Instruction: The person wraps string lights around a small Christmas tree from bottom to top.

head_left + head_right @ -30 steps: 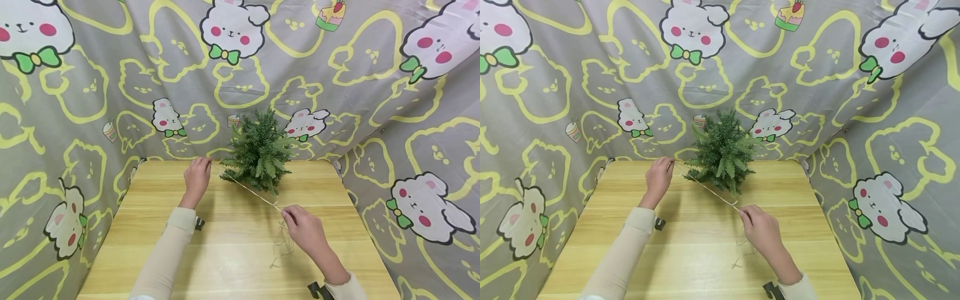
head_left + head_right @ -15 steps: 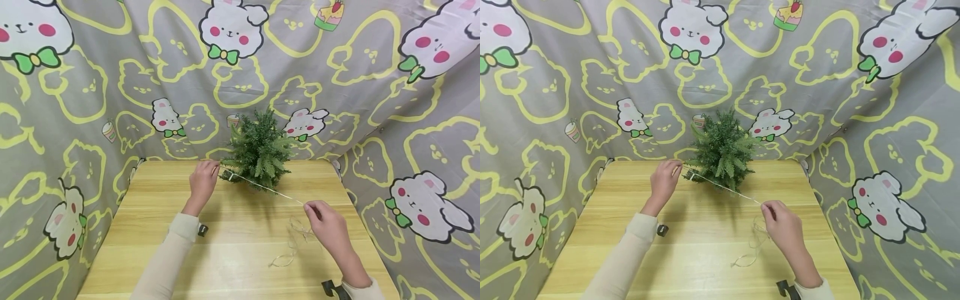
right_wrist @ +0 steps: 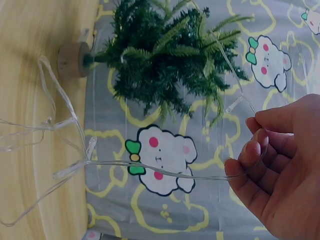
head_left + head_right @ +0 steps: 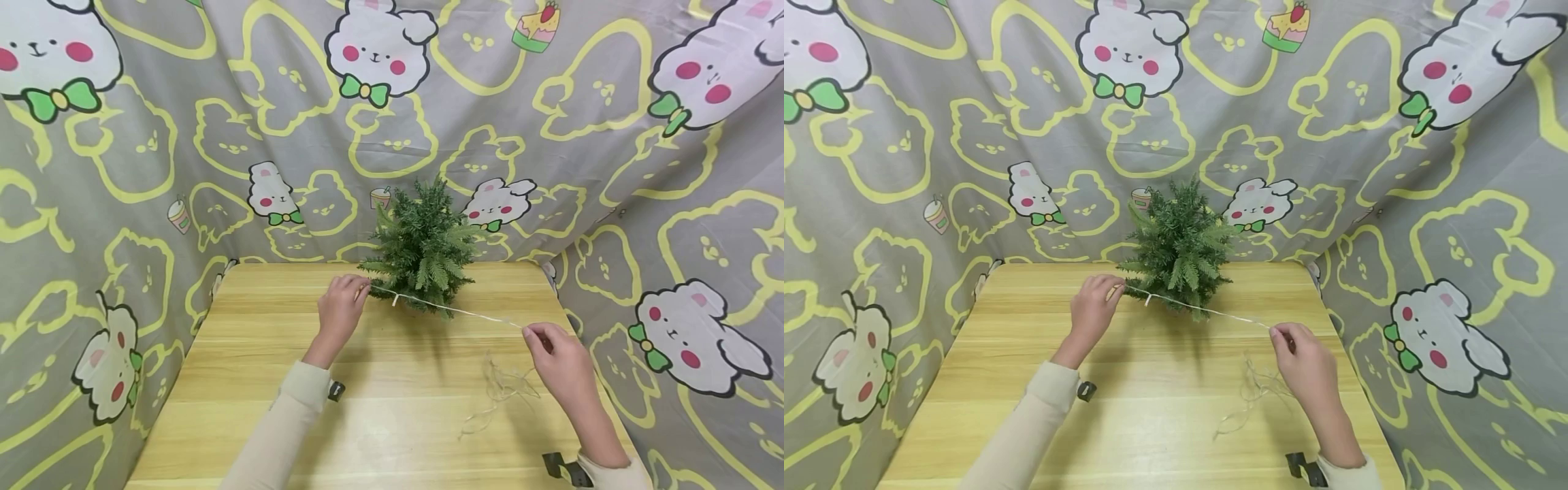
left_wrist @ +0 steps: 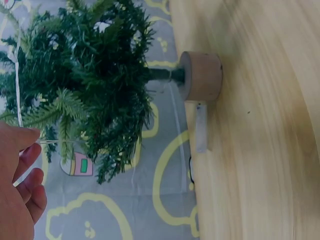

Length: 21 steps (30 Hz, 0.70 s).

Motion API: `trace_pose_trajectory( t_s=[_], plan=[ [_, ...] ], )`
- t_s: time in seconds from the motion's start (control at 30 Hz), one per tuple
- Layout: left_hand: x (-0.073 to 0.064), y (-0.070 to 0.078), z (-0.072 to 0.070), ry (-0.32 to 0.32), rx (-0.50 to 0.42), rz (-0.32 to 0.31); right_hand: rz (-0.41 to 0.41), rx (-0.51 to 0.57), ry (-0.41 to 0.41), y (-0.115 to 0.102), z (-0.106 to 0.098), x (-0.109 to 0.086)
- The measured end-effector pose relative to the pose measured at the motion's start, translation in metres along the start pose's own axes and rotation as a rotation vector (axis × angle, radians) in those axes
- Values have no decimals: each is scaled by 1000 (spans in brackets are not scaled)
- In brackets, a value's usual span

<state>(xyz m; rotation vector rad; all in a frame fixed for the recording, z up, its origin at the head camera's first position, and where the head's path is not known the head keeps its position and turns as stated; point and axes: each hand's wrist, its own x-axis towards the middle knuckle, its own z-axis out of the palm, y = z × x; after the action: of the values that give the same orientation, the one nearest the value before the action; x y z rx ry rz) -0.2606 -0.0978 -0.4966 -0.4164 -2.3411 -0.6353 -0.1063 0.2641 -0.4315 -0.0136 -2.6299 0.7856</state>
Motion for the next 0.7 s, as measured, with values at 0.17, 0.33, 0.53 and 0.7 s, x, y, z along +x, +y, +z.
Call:
trace_pose_trajectory(
  t_s=[0.17,0.33,0.53,0.7],
  plan=[
    [-3,7,2,5,-3,37,37,-16,14,9,-3,5],
    [-5,13,4,0,2,54,57,-24,36,17,-5,10],
    [-5,20,9,3,-5,82,96,-25,41,27,-7,17],
    [-5,27,15,7,-13,104,166,-2,13,38,-6,23]
  ],
)
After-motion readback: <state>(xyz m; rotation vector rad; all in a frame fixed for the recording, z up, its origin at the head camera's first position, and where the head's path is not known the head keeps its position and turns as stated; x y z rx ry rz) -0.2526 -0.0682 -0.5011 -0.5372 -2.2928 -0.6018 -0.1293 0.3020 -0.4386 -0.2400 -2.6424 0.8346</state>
